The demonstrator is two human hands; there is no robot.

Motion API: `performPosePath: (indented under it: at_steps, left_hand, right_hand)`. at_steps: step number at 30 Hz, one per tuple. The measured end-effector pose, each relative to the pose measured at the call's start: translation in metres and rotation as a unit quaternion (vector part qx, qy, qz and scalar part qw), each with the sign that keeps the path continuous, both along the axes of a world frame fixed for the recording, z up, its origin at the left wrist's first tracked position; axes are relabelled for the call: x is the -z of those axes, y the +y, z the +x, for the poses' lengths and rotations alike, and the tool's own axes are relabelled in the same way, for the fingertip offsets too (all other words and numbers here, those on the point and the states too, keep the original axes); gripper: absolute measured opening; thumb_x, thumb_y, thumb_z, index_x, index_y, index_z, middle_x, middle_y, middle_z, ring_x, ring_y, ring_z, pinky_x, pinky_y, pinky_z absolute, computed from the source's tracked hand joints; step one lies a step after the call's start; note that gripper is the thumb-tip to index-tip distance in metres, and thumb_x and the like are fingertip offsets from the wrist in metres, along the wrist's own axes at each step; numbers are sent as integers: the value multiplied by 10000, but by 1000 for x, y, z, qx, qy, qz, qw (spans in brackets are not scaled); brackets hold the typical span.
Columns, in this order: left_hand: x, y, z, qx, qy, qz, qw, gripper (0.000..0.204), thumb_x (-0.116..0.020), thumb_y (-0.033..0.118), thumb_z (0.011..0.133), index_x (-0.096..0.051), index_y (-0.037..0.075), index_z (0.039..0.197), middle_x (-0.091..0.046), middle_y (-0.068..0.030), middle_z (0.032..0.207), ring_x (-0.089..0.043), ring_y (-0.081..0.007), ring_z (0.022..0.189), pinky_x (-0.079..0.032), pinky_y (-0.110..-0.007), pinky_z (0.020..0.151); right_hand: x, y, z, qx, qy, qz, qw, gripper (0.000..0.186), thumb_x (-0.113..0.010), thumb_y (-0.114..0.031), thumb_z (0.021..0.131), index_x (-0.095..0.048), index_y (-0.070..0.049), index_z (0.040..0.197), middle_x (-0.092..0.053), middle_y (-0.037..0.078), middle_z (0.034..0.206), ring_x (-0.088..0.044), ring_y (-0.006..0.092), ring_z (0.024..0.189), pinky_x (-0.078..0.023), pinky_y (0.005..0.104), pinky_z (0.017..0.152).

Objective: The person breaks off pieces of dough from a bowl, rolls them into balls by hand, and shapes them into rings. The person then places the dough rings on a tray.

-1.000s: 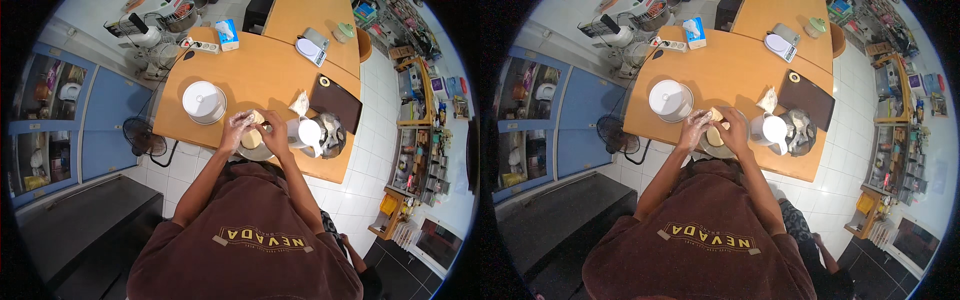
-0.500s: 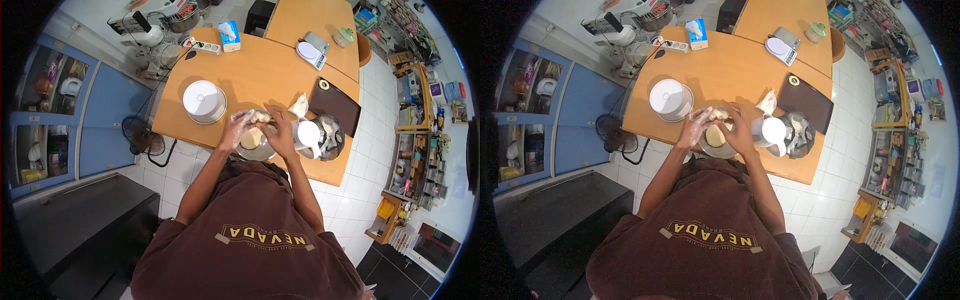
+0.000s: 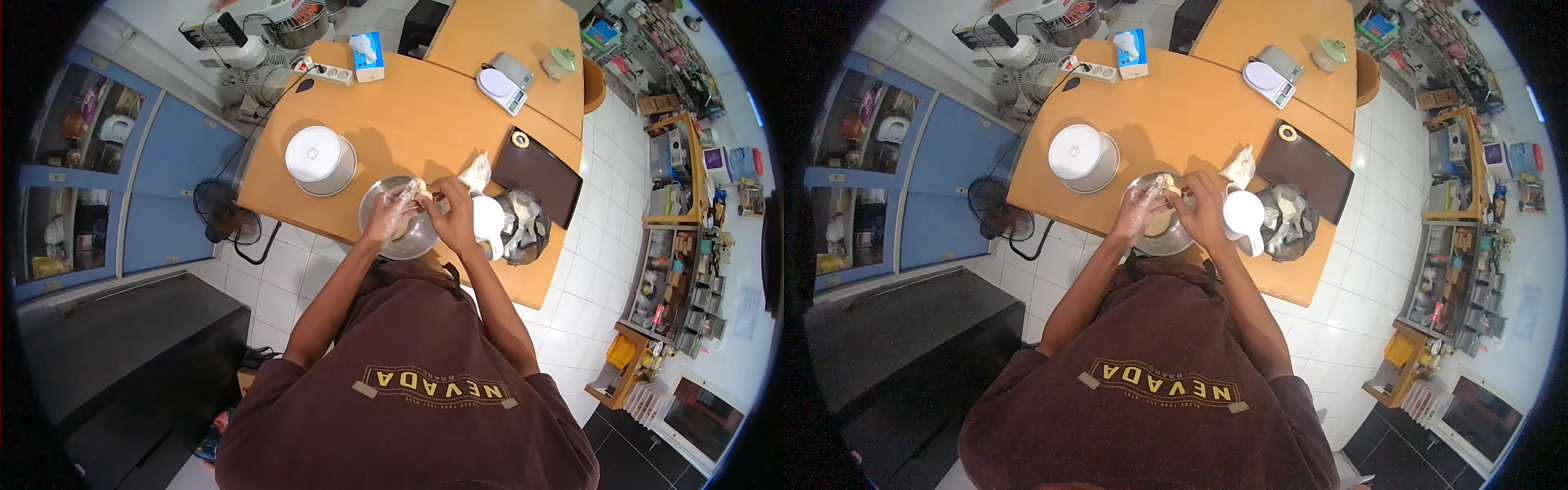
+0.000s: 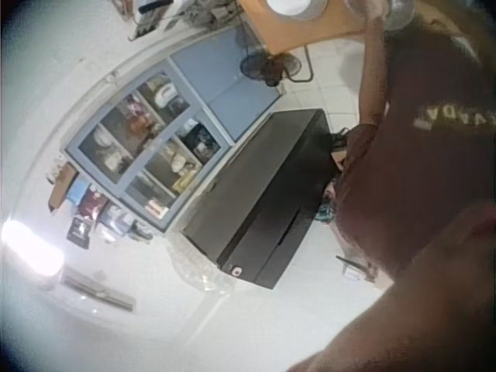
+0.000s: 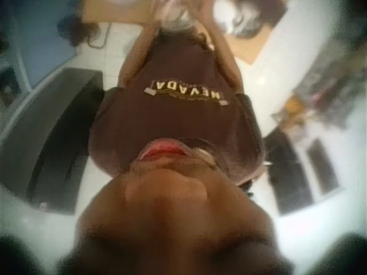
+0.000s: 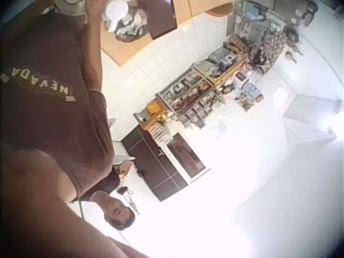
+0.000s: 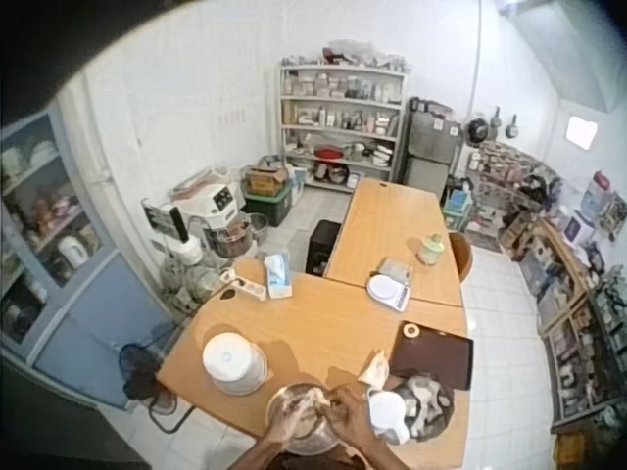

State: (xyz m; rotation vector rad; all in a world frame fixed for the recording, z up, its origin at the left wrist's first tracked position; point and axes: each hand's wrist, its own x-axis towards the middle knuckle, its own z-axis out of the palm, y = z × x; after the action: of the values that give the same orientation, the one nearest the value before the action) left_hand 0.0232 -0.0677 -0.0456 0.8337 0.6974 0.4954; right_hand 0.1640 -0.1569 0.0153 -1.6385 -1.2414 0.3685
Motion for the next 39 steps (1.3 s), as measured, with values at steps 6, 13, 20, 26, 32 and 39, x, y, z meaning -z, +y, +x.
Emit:
performPosePath:
  at_steps: [6,13,20,26,32,39]
  left_hand:
    - [-38,5,20,4,-317,-271,909,889,-254,725,1041,-434,-7,1511,-541,-172,1487,-554,-303,1344,-486,-426,1108]
    - [-52,-9,46,-14,-190,-121,974,807,-244,652,1076,-374,16,1556,-498,-172,1539,-516,-289,1402,-382,-417,1205]
    - [-103,-31,69,27,-362,-156,919,873,-211,719,1040,-154,111,1664,-183,-99,1725,-212,-230,1581,-221,-421,1288]
    - [-93,-17,62,-70,-317,18,946,1016,-115,879,923,-52,208,1684,-59,-15,1752,-10,-227,1614,-3,-424,1304]
    - [-109,-25,61,-85,-239,130,959,1049,-113,915,888,-30,237,1685,-32,6,1755,-11,-247,1614,12,-448,1302]
    - [-136,4,44,-84,-403,-29,911,1073,-87,931,866,-11,242,1685,11,-5,1756,25,-255,1614,2,-477,1299]
  right_hand:
    - [-26,-11,16,-86,-66,17,994,249,-804,-97,823,-661,-13,1009,-648,137,1105,-622,338,1053,-482,430,901]
    - [-63,-9,18,-95,-70,65,991,307,-727,-102,866,-655,-40,1157,-608,163,1295,-559,352,1253,-412,449,1077]
    - [-62,24,5,-30,-148,32,988,629,-538,-392,988,-459,-37,1501,-262,255,1649,-172,488,1556,-88,700,1208]
    - [-53,28,-20,-85,-45,23,995,857,-264,-637,1018,-213,-56,1646,-73,250,1718,-72,477,1581,-1,656,1229]
    - [-65,39,-18,-92,59,55,993,957,-146,-751,1005,-136,-58,1665,-12,244,1726,-40,452,1591,9,648,1229]
    - [-80,54,-24,-115,34,54,991,915,-162,-698,1031,-96,-44,1667,-13,263,1721,-47,464,1586,3,667,1218]
